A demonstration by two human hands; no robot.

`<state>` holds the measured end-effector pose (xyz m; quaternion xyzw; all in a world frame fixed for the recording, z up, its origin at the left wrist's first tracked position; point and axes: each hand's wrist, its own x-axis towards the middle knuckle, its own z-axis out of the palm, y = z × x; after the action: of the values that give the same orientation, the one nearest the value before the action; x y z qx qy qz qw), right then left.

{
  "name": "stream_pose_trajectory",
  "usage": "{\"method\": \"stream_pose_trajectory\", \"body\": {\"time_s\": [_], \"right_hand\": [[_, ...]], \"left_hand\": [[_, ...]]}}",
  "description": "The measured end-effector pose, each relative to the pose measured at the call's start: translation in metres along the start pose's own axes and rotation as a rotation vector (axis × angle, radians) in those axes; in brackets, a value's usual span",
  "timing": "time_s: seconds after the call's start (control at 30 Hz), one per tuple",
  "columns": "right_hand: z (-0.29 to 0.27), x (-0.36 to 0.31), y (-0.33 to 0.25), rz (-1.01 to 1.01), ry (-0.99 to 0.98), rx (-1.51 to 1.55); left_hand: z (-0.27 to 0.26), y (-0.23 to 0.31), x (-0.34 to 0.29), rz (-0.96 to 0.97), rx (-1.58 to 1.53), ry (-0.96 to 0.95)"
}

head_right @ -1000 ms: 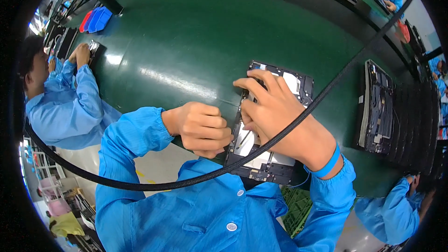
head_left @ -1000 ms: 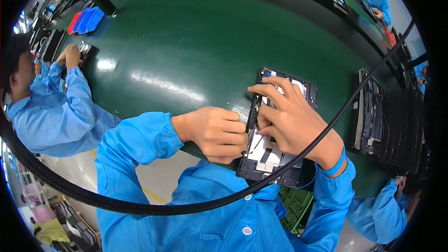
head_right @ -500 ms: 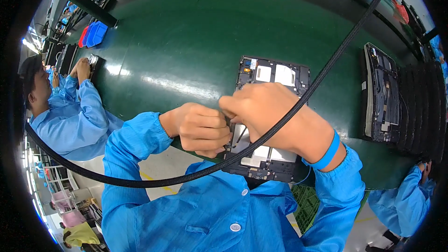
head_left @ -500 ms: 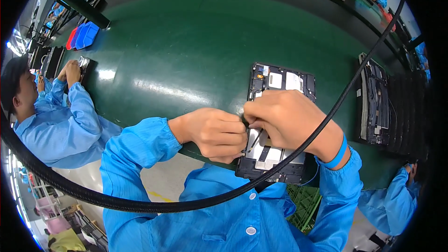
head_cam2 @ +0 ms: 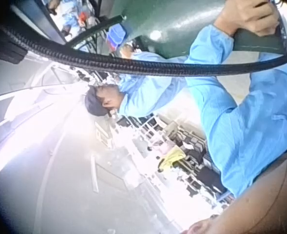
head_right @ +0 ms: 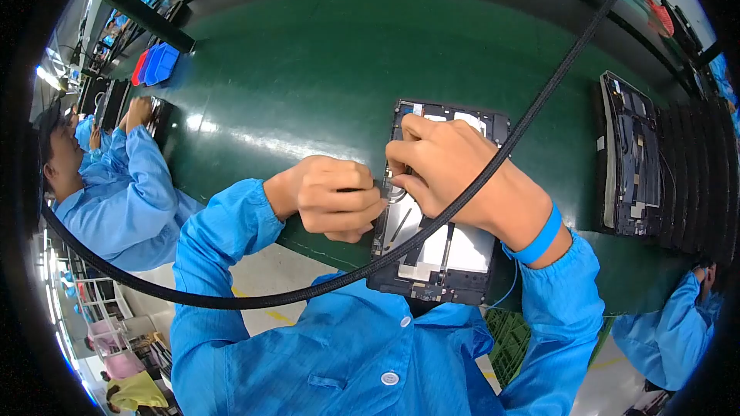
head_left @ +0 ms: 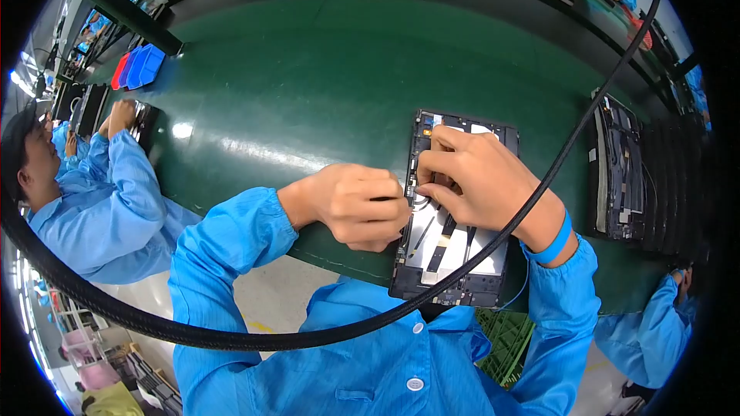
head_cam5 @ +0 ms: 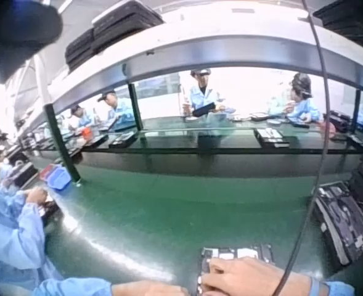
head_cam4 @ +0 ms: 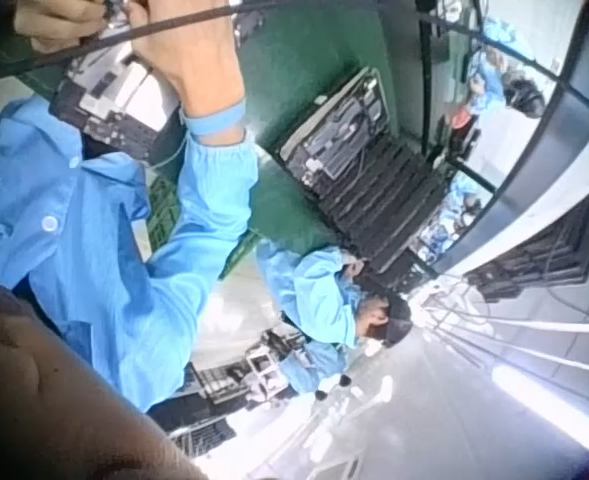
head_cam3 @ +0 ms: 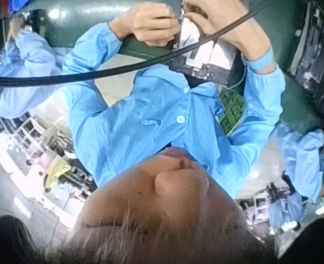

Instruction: The person assembles electronic tablet devices by taking units from the conveyor line, connecting internal ribbon cables and pressing components into place by hand, and placing each assembled unit back onto the line.

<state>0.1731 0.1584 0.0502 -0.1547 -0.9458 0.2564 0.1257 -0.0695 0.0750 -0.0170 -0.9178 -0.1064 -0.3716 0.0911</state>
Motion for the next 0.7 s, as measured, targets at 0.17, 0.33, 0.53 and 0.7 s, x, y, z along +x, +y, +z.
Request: {"method": "stream_pose_trajectory", "body": {"time_s": [0.17,0.33,0.53,0.7], "right_hand": [[-0.002,0.0,-0.001,0.038,-0.028,0.034],[-0.002,0.0,0.001,0.041,-0.022,0.025],[0.004,0.003,0.007,0.033,0.034,0.1],[0.006,0.005,0.019,0.038,0.037,0.223]], "left_hand": [[0.0,0.0,0.001,-0.062,0.001,0.0],[-0.002,-0.002,0.004,-0.092,-0.09,-0.026],[0.001,-0.013,0.008,-0.088,-0.124,-0.038],[0.003,-0.014,0.001,0.006,-0.05,0.009]]}}
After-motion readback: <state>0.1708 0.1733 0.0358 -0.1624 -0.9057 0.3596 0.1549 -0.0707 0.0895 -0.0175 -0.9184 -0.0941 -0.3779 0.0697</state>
